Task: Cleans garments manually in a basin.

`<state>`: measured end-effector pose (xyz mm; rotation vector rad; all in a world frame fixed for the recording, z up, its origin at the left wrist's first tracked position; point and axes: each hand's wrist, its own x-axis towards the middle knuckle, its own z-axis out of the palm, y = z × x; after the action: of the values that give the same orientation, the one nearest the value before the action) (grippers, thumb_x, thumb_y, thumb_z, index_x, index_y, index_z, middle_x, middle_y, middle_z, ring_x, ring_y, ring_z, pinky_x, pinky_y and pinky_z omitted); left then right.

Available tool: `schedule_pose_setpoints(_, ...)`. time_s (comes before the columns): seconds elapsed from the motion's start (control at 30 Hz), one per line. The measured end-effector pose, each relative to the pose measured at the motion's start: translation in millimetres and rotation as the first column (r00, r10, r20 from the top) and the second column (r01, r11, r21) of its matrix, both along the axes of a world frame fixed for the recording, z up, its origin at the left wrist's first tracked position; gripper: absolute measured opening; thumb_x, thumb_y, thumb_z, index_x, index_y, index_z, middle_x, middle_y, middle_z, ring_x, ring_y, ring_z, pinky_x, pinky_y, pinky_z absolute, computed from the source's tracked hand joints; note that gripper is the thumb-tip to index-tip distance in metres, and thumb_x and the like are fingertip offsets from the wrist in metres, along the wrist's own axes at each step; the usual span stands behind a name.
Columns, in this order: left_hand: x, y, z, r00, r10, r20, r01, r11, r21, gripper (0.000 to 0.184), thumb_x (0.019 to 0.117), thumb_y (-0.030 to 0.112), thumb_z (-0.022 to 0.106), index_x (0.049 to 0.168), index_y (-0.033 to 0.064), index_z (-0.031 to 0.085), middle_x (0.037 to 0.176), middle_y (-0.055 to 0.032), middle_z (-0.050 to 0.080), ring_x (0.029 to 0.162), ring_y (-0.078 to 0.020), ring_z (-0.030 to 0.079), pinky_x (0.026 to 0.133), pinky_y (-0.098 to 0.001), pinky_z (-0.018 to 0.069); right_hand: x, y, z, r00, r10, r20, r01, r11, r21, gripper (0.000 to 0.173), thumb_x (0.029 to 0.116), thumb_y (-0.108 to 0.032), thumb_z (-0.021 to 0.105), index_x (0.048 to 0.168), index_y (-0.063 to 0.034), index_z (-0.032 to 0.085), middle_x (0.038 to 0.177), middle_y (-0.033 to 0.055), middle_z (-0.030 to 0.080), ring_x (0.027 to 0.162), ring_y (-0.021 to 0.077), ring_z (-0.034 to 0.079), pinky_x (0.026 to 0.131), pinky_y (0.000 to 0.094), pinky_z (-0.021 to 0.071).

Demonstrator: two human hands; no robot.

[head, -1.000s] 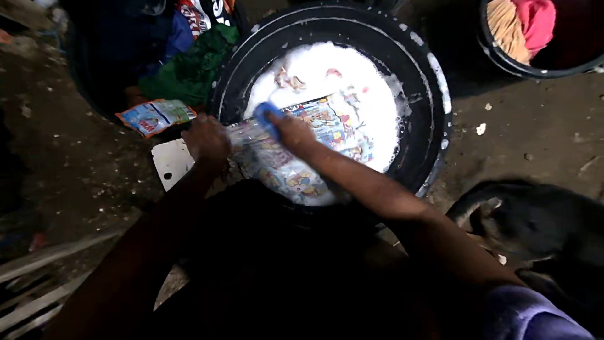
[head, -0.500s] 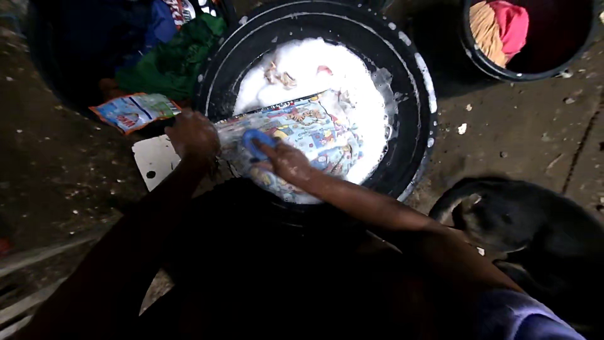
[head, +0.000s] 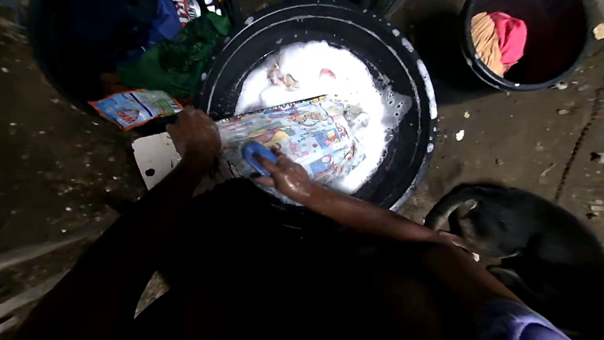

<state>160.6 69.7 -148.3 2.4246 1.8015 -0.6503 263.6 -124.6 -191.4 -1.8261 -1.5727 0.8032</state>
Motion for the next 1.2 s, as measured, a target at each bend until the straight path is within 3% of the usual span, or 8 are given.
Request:
schedule_pose_setpoints(0.1, -0.3, 1.8, -3.2, 0.999, -0.019, -0.04, 0.019, 1.0, 0.005, 0.031, 0.104, 0.01, 0.049, 0.118, -0.0161, 0.059, 0.137, -0.0363, 0.051, 0.125, -0.0529, 0.054, 0.094, -0.0709, 0.0449, 73.2, -12.1, -30.1, 0.971, -0.221, 0.09, 0.237, 0.936, -0.261, 0.056, 0.1045, -0.036, 0.057, 0.156, -0.0165, 0.046, 0.126, 0.0295, 0.065, 0.108, 0.0452, 0.069, 0.089, 0.0581, 0.0568)
schedule_pose_setpoints(0.27, 0.0, 4.9, -6.9, 1.0, 0.003, -0.03, -0.002, 1.0, 0.028, 0.03, 0.1026, 0.011, 0.052, 0.116, -0.0137, 0.061, 0.138, -0.033, 0.053, 0.123, -0.0501, 0.057, 0.093, -0.0697, 0.0462, 181.3, -16.3, -53.5, 0.745, -0.583, 0.325, 0.665, 0.602, -0.443, 0.056, 0.1049, -0.045, 0.054, 0.151, -0.0142, 0.048, 0.129, 0.0335, 0.062, 0.112, 0.0533, 0.064, 0.088, 0.0693, 0.0516)
schedule_pose_setpoints(0.43, -5.0, 5.4, -9.1, 1.0, -0.018, 0.001, 0.018, 0.999, 0.027, 0.036, 0.1061, 0.014, 0.045, 0.13, -0.0106, 0.057, 0.141, -0.0339, 0.051, 0.125, -0.052, 0.055, 0.095, -0.0712, 0.044, 27.2, 48.1, 11.0, 0.979, -0.062, 0.195, 0.108, 0.966, -0.235, 0.051, 0.1006, -0.015, 0.057, 0.151, -0.0176, 0.053, 0.127, 0.027, 0.065, 0.106, 0.0423, 0.069, 0.083, 0.0552, 0.0581)
schedule_pose_setpoints(0.53, -1.8, 4.4, -3.2, 1.0, 0.0, 0.0, 0.0, 1.0, 0.006, 0.037, 0.1079, 0.014, 0.04, 0.13, -0.0122, 0.055, 0.141, -0.0351, 0.05, 0.127, -0.0528, 0.053, 0.097, -0.0711, 0.0428, 9.3, 65.1, 23.9, 0.982, 0.159, 0.105, -0.14, 0.975, -0.17, 0.055, 0.0994, -0.005, 0.058, 0.152, -0.0181, 0.052, 0.131, 0.0304, 0.061, 0.111, 0.0471, 0.066, 0.088, 0.0585, 0.0552)
schedule_pose_setpoints(0.77, -3.9, 3.8, -8.2, 1.0, -0.018, -0.023, 0.018, 1.0, 0.023, 0.036, 0.1065, 0.013, 0.044, 0.13, -0.0122, 0.055, 0.142, -0.0341, 0.049, 0.127, -0.0509, 0.054, 0.097, -0.0703, 0.0436, 187.5, 21.5, -41.2, 0.849, -0.404, 0.342, 0.529, 0.678, -0.511, 0.059, 0.1024, -0.012, 0.053, 0.159, -0.0199, 0.037, 0.135, 0.0353, 0.057, 0.116, 0.0556, 0.062, 0.089, 0.0707, 0.0511)
schedule_pose_setpoints(0.9, -1.0, 4.0, -7.0, 0.999, -0.008, -0.033, 0.008, 1.0, 0.013, 0.034, 0.1048, 0.013, 0.047, 0.125, -0.0127, 0.057, 0.138, -0.0341, 0.051, 0.125, -0.0505, 0.055, 0.096, -0.0695, 0.0446, 107.3, 64.1, 4.9, 0.931, -0.236, 0.28, 0.335, 0.858, -0.389, 0.057, 0.1009, -0.026, 0.06, 0.155, -0.0147, 0.044, 0.132, 0.0295, 0.061, 0.112, 0.0479, 0.066, 0.087, 0.0624, 0.0554)
schedule_pose_setpoints(1.03, 0.2, 2.0, -2.9, 1.0, 0.01, -0.002, -0.01, 1.0, 0.009, 0.037, 0.1071, 0.013, 0.041, 0.128, -0.015, 0.054, 0.141, -0.0359, 0.049, 0.128, -0.0524, 0.053, 0.099, -0.071, 0.0416, 17.9, 88.3, 33.1, 0.992, 0.112, 0.05, -0.098, 0.97, -0.223, 0.059, 0.1005, -0.008, 0.059, 0.156, -0.0195, 0.045, 0.126, 0.0302, 0.062, 0.107, 0.0469, 0.067, 0.086, 0.059, 0.0556)
schedule_pose_setpoints(1.2, 0.4, 2.2, -3.6, 0.999, -0.008, -0.035, 0.009, 1.0, 0.011, 0.037, 0.108, 0.014, 0.04, 0.128, -0.0135, 0.056, 0.14, -0.0345, 0.05, 0.127, -0.0511, 0.054, 0.097, -0.0699, 0.0437, 139.1, 54.5, -27.9, 0.919, -0.326, 0.223, 0.392, 0.821, -0.416, 0.057, 0.103, -0.017, 0.054, 0.158, -0.0219, 0.041, 0.13, 0.0287, 0.064, 0.113, 0.0491, 0.065, 0.089, 0.0651, 0.0536)
